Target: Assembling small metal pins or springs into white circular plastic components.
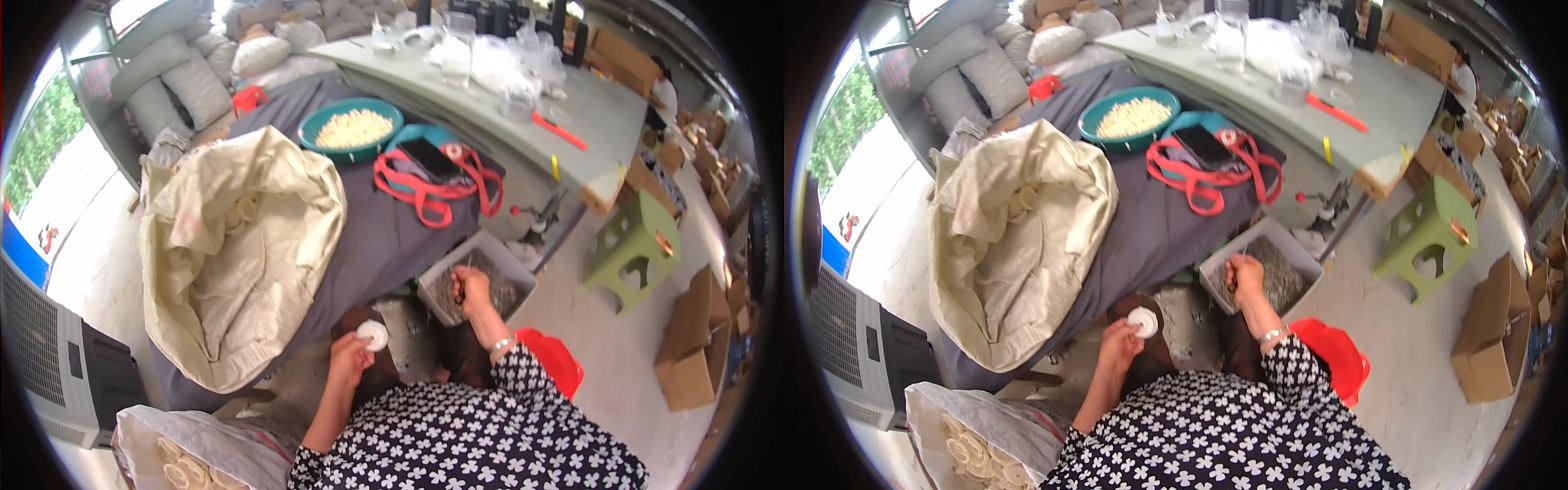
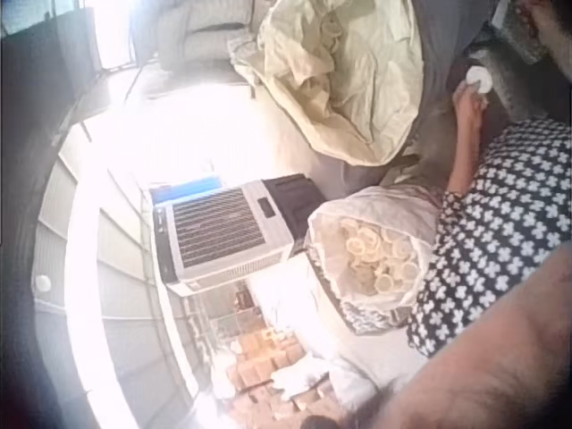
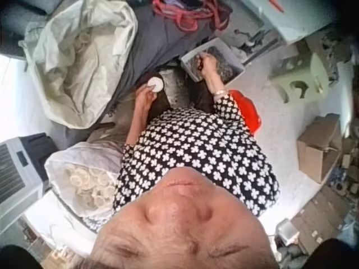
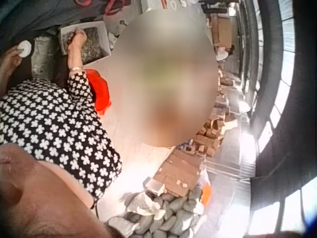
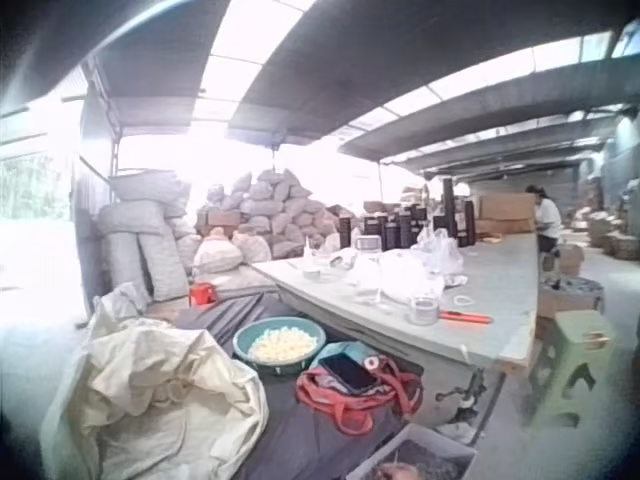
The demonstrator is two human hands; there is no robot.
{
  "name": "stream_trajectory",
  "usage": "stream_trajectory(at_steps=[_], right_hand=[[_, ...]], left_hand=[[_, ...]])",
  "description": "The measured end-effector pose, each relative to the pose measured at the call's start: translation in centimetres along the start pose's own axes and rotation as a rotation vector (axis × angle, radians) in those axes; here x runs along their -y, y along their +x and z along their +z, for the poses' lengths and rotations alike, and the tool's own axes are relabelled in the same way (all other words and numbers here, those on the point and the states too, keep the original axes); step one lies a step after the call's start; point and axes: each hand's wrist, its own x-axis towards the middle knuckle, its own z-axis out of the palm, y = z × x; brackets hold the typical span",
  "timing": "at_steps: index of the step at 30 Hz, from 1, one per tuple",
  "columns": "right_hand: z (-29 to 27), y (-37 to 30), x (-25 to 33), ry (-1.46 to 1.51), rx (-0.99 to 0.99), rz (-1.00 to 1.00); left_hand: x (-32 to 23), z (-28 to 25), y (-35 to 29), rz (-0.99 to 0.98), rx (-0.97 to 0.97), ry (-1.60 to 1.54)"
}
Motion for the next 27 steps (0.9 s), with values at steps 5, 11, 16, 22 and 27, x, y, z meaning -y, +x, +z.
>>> stream_trajectory(at_steps=[5,11,16,22,27], right_hand=[[-0.8,0.3,-0.8,0.048,-0.078,-0.049],[-1.1,1.8,-0.7,0.013,-0.287,-0.143],[1.0,-0.3,-0.6,-0.094,-0.111,-0.137],[2.5,-3.2,-2.5,-0.857,0.483,-0.058],[4.1,-5.3,-3.1,-0.974,0.677,0.067]], left_hand=[[0.6,-0.1,-0.4,-0.003,0.029,0.010],[-0.3,0.3,-0.1,-0.013,-0.023,-0.045],[-1.5,0.8,-0.5,0.023,0.017,-0.223],[-7.8,4.1,-9.3,0.470,-0.111,0.080],[-12.1,0.7,-17.6,1.101,-0.918,0.419]])
